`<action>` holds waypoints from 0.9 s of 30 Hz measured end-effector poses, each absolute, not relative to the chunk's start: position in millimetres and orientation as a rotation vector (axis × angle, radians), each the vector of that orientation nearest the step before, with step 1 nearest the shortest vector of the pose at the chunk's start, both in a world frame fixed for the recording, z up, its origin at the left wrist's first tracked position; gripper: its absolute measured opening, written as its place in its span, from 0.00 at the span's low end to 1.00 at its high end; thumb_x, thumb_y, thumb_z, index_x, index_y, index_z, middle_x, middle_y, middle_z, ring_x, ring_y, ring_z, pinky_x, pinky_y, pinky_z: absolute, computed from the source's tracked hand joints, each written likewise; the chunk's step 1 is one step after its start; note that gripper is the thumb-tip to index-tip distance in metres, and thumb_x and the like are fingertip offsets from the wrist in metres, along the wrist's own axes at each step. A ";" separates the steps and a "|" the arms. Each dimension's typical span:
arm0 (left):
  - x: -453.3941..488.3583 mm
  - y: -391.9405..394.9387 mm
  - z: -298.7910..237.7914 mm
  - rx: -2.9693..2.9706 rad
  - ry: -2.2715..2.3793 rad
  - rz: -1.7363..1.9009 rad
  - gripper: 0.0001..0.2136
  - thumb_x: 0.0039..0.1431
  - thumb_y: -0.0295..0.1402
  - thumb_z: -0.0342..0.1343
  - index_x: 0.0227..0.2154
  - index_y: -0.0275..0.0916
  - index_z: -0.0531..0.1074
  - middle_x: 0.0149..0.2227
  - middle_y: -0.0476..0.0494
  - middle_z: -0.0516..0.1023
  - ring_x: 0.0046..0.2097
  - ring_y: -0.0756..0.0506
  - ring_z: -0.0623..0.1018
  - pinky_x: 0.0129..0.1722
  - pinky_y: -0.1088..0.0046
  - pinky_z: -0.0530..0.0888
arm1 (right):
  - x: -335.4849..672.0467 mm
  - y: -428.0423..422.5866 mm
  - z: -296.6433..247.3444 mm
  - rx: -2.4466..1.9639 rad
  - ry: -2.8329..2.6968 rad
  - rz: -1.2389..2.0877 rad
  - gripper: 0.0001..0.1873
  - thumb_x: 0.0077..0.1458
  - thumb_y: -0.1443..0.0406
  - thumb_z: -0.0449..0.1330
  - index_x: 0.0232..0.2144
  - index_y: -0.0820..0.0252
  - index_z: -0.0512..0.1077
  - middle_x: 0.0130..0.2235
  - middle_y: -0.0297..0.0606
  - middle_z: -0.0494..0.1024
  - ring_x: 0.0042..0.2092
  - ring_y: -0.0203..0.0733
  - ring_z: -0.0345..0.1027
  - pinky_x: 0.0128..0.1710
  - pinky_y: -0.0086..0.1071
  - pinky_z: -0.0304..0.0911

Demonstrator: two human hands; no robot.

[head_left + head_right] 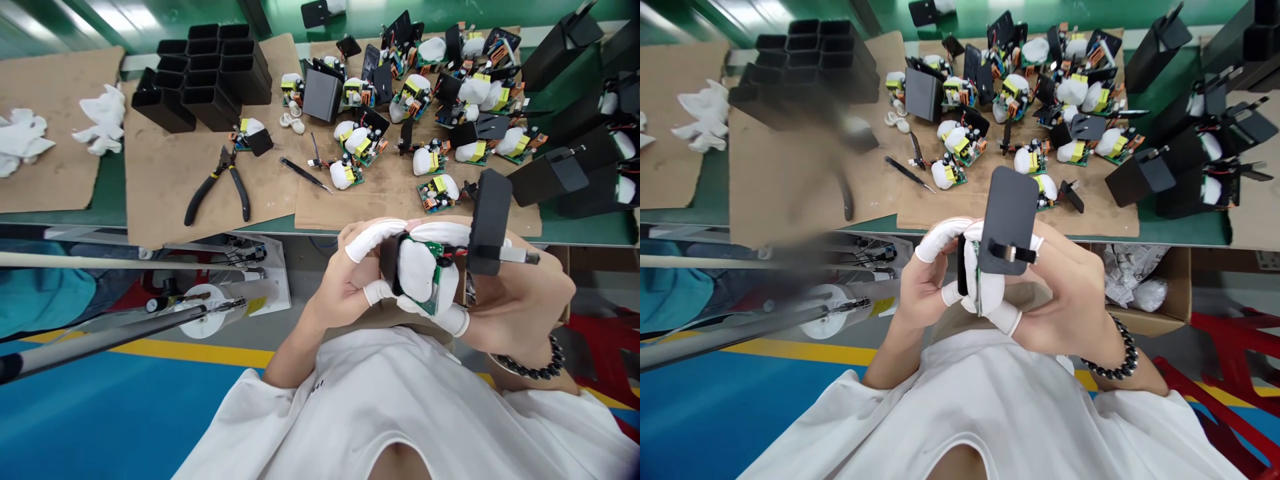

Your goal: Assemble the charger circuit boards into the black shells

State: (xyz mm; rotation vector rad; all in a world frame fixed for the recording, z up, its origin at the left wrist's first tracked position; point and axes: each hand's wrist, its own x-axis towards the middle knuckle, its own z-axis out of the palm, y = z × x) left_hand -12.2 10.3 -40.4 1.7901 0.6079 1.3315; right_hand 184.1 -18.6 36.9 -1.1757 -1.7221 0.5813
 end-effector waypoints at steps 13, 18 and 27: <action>-16.3 3.4 -38.8 1.846 0.673 1.237 0.27 0.69 0.42 0.59 0.67 0.44 0.63 0.63 0.34 0.75 0.64 0.35 0.74 0.65 0.52 0.66 | 187.4 -18.2 37.7 -1.130 -1.851 0.560 0.21 0.47 0.70 0.69 0.45 0.50 0.79 0.48 0.39 0.84 0.50 0.54 0.81 0.47 0.43 0.78; -14.1 1.2 -50.5 1.749 0.701 1.239 0.30 0.66 0.45 0.61 0.68 0.45 0.64 0.65 0.35 0.73 0.66 0.34 0.72 0.66 0.53 0.67 | 188.6 -12.3 35.2 -1.167 -2.015 0.596 0.23 0.52 0.62 0.72 0.51 0.50 0.75 0.52 0.41 0.83 0.54 0.55 0.79 0.51 0.45 0.78; -1.9 0.5 -51.0 1.613 0.813 1.067 0.33 0.65 0.49 0.61 0.68 0.44 0.63 0.68 0.34 0.70 0.66 0.33 0.72 0.65 0.52 0.69 | 187.1 -6.5 24.6 -1.308 -1.806 0.848 0.29 0.50 0.58 0.75 0.53 0.55 0.76 0.53 0.43 0.82 0.53 0.55 0.78 0.54 0.49 0.74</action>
